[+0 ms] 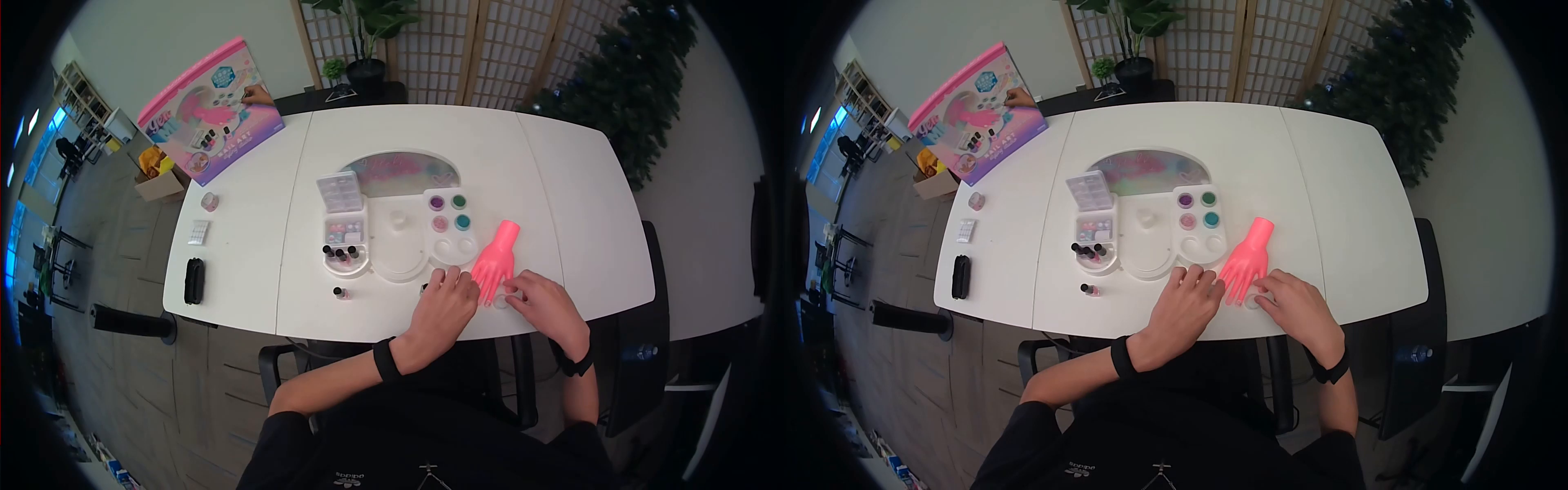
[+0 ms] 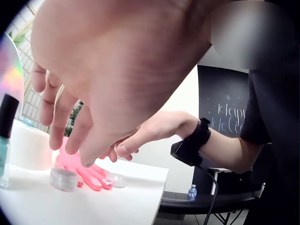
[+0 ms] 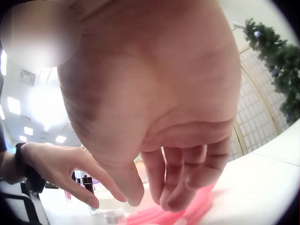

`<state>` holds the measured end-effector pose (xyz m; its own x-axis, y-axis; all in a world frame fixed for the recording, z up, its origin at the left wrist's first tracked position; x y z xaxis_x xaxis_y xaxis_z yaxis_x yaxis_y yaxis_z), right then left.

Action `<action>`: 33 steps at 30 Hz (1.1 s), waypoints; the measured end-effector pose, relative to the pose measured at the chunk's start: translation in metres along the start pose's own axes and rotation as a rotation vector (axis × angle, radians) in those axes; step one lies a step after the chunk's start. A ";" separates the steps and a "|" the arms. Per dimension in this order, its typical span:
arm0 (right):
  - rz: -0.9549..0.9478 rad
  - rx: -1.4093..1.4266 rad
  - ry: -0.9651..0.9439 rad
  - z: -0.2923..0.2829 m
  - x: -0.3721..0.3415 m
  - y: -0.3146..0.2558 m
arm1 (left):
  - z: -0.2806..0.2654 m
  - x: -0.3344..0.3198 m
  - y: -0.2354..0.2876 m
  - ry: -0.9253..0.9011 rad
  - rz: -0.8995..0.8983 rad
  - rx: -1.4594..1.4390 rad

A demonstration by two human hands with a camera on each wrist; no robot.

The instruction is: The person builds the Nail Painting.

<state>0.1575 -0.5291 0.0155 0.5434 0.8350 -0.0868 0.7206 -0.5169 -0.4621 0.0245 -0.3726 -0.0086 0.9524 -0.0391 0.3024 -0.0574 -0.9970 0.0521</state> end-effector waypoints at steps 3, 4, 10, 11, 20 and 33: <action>-0.034 -0.057 0.037 0.006 -0.014 -0.001 | 0.009 0.002 0.002 -0.013 -0.003 0.066; -0.052 -0.067 0.043 0.007 -0.016 -0.003 | 0.010 0.003 0.003 -0.025 0.003 0.069; -0.134 -0.099 0.137 0.022 -0.017 0.001 | 0.014 0.003 0.002 -0.033 0.029 0.085; -0.128 -0.111 0.140 0.024 -0.018 0.001 | 0.011 0.004 0.003 -0.040 0.034 0.085; -0.131 -0.156 0.157 0.020 -0.013 0.002 | -0.035 0.020 -0.069 0.140 -0.242 -0.545; -0.305 -0.091 0.278 0.001 0.066 -0.035 | -0.002 0.032 -0.104 0.085 -0.240 -0.678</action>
<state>0.1679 -0.4557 0.0248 0.3863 0.8758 0.2893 0.8945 -0.2792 -0.3492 0.0598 -0.2696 -0.0022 0.9370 0.2084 0.2805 -0.0493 -0.7158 0.6965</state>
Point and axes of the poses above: each hand's wrist, its own x-axis towards the middle knuckle, its own z-axis out of the palm, y = z × x, the point moved 4 cm from there along x, towards the middle knuckle, and after that the axes turned 3 degrees about y, right-handed, at the moved point
